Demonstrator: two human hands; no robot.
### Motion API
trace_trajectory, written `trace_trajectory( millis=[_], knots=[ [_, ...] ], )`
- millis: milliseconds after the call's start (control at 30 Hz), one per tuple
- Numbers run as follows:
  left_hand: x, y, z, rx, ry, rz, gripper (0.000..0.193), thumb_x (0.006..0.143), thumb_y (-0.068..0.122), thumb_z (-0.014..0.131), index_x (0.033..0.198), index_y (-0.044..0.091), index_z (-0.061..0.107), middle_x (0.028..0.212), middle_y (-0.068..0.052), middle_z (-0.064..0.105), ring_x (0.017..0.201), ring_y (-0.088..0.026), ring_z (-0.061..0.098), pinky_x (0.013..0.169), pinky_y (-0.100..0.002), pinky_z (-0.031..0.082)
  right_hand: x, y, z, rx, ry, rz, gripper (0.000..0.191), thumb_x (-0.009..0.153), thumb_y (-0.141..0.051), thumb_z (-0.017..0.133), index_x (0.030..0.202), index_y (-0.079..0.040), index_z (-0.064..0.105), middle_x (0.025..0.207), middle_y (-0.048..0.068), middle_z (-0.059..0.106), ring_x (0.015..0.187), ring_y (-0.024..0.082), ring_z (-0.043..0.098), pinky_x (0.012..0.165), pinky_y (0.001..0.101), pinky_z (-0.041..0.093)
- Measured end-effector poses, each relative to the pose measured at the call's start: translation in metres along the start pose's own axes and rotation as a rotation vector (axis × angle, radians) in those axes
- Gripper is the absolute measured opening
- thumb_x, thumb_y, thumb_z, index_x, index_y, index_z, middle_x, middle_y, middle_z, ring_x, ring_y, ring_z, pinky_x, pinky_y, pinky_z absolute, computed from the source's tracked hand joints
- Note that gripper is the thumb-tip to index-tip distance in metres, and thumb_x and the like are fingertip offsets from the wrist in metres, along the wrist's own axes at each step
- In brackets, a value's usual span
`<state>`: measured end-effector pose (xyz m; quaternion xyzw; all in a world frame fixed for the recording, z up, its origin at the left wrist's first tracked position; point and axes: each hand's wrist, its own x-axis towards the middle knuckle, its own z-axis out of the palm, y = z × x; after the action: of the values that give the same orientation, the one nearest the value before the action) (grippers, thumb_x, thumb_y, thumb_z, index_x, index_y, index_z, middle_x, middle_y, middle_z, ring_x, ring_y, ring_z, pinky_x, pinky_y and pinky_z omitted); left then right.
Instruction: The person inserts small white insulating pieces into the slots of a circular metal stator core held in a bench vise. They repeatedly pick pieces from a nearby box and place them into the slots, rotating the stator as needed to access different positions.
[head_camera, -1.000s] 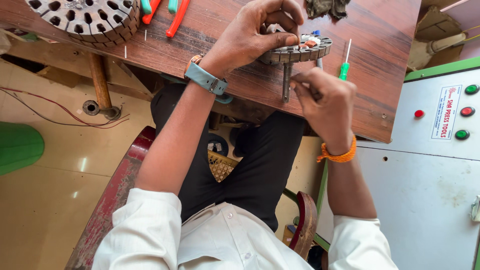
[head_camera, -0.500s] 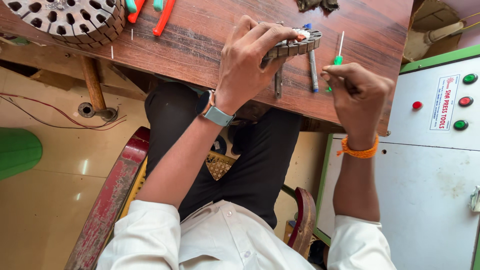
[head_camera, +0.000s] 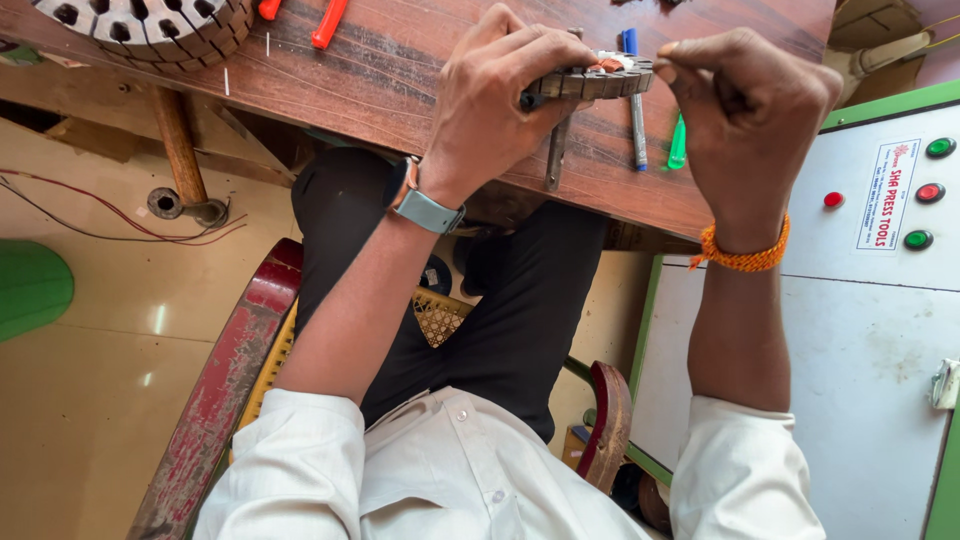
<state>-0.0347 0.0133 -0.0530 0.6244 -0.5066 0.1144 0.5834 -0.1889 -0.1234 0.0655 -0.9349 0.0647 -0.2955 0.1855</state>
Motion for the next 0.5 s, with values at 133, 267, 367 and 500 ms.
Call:
trace_trajectory(
  millis=[133,267,367,500],
  knots=[
    [0.0,-0.004,-0.001,-0.026,0.005,-0.001,0.035,0.086,0.025,0.092,0.114,0.022,0.072,0.107,0.007,0.074,0.098,-0.017,0.062,0.089,-0.035,0.054,0.01,0.01,0.005,-0.013,-0.033,-0.053,0.007,0.105,0.009,0.083,0.103,0.004,0.078,0.072,0.004,0.061,0.062,0.005,0.047,0.056,0.0228,0.031],
    [0.0,-0.001,-0.002,-0.011,-0.019,-0.021,0.033,0.087,0.026,0.093,0.113,0.022,0.073,0.103,0.007,0.074,0.096,-0.018,0.062,0.088,-0.036,0.052,0.022,0.019,0.013,-0.089,-0.064,-0.025,0.008,0.104,0.004,0.087,0.1,0.001,0.08,0.065,0.005,0.05,0.057,0.009,0.041,0.053,0.0271,0.026],
    [0.003,0.001,-0.006,-0.048,-0.035,-0.025,0.036,0.087,0.021,0.09,0.117,0.018,0.07,0.109,0.003,0.074,0.099,-0.021,0.061,0.091,-0.037,0.052,0.028,0.025,0.022,0.015,-0.11,0.087,0.01,0.106,0.002,0.082,0.098,0.001,0.077,0.069,0.003,0.051,0.058,0.008,0.039,0.055,0.0272,0.026],
    [0.008,-0.007,-0.013,-0.324,-0.023,-0.039,0.04,0.088,0.022,0.083,0.118,0.001,0.065,0.103,-0.004,0.075,0.095,-0.023,0.065,0.085,-0.039,0.051,0.035,0.033,0.038,0.116,-0.166,0.015,0.009,0.103,0.006,0.076,0.097,0.003,0.071,0.074,0.001,0.057,0.068,0.006,0.045,0.061,0.0252,0.033]
  ],
)
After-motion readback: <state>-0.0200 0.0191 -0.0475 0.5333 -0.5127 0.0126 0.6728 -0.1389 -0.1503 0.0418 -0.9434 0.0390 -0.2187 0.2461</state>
